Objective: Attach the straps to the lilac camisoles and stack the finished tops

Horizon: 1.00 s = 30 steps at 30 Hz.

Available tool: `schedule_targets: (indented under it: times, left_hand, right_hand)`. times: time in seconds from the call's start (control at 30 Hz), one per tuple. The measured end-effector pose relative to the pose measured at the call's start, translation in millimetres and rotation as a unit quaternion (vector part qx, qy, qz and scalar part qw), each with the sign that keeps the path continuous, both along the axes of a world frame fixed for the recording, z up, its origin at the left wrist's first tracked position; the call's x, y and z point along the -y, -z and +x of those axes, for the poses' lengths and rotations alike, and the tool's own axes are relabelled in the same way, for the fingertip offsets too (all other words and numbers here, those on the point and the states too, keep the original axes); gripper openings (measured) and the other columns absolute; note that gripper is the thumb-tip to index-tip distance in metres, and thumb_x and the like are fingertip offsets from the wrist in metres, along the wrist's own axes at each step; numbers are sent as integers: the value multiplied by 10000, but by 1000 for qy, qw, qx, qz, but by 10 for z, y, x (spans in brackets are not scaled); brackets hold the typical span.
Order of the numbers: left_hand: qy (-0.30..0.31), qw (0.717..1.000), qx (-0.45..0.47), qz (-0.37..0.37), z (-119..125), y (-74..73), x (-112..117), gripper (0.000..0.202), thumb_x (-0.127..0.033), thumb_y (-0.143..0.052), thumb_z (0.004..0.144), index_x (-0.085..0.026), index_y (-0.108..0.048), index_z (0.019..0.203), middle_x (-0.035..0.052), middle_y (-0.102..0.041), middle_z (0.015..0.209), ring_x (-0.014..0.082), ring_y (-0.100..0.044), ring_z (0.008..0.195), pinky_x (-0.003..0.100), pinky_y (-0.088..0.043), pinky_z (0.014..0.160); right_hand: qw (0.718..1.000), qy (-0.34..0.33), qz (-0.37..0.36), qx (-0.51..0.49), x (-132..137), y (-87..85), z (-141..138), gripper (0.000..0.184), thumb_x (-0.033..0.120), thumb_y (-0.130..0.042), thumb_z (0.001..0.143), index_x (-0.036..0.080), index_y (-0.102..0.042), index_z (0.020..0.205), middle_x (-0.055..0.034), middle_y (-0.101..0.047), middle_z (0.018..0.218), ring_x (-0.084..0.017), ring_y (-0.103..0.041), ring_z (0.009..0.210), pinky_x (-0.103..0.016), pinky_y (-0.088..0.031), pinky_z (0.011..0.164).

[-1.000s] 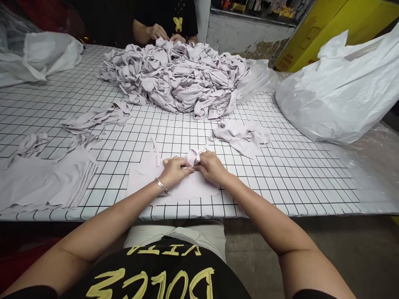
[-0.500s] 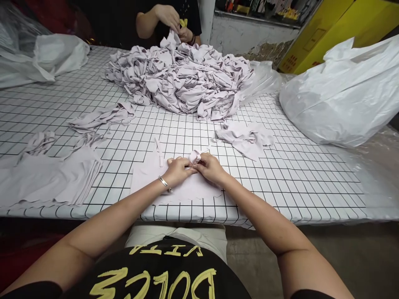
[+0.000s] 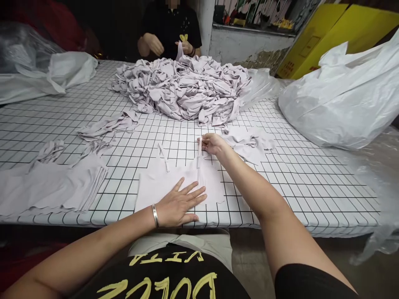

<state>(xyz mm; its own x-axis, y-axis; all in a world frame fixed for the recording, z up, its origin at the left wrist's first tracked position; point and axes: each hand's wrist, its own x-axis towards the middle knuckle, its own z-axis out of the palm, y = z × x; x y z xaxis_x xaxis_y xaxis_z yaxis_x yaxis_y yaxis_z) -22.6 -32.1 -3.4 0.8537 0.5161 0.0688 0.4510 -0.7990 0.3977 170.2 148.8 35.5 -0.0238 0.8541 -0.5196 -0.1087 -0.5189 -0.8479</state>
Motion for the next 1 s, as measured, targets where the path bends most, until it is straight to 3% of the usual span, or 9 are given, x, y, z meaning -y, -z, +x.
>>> schedule_targets:
  times: [0.2,0.3,0.37,0.43,0.53,0.6,0.7,0.83,1.0]
  left_hand:
    - [-15,1000,2,-26,-36,-105,40,635,-602,-377,925,-318,-279,1484,30,-298,1556,275,-227,1441,557,-92,1159]
    - [-217,976,23,13,-363,-172,161,515,-510,-354,959,-248,-411,1399,88,-483,1425,259,-403,1326,468,-280,1105]
    - [-408,912,-10,41,-674,-196,238,468,-522,-380,939,-193,-531,1236,141,-593,1227,297,-513,1161,462,-394,976]
    - [-511,856,-66,43,-940,-193,283,490,-601,-450,872,-171,-571,1074,154,-617,1055,334,-553,1011,471,-436,843]
    - [-506,860,-65,11,-1100,-161,286,313,-518,-500,856,-208,-539,841,94,-604,886,302,-561,898,428,-431,780]
    - [-499,865,23,-44,-1082,-161,268,232,-412,-498,865,-220,-470,737,46,-573,781,248,-561,820,373,-430,749]
    - [-516,780,261,-239,-1083,-259,236,267,-417,-556,835,-219,-408,736,-11,-512,662,172,-543,652,292,-432,625]
    - [-433,577,508,-471,-1437,-597,68,354,-240,-733,709,-213,-435,898,-23,-575,721,117,-572,595,220,-458,546]
    - [-429,576,527,-454,-2393,-1230,-542,297,34,-602,726,-138,-545,962,86,-643,894,122,-639,667,194,-508,527]
  right_hand:
    - [989,-41,37,134,-104,-87,81,194,139,-700,701,203,-538,787,-34,-615,668,-183,-592,681,-304,-463,620]
    - [912,-51,110,391,180,-189,320,276,369,-754,694,216,-525,702,-41,-586,643,-220,-568,716,-317,-401,624]
    - [835,-112,117,526,518,-176,475,381,532,-724,677,218,-510,652,-54,-588,645,-233,-558,700,-322,-368,599]
    - [814,-202,76,540,907,-96,570,419,577,-721,640,218,-507,624,-52,-597,655,-216,-543,640,-313,-345,555]
    - [834,-212,87,501,1402,30,600,395,508,-702,671,212,-458,573,-24,-563,636,-168,-494,575,-291,-319,510]
    - [893,-160,87,412,1602,41,595,389,464,-679,709,208,-421,571,6,-497,579,-136,-449,530,-271,-327,489]
    - [984,-57,61,156,1699,-51,598,375,417,-717,719,212,-413,644,41,-449,574,-103,-438,500,-223,-368,443]
    - [997,-4,3,-71,1410,-211,417,301,185,-794,652,237,-541,809,26,-553,690,-103,-564,565,-176,-510,489]
    - [991,-11,35,-128,555,-541,-609,213,-7,-618,718,187,-603,806,-18,-610,704,-107,-624,572,-148,-558,508]
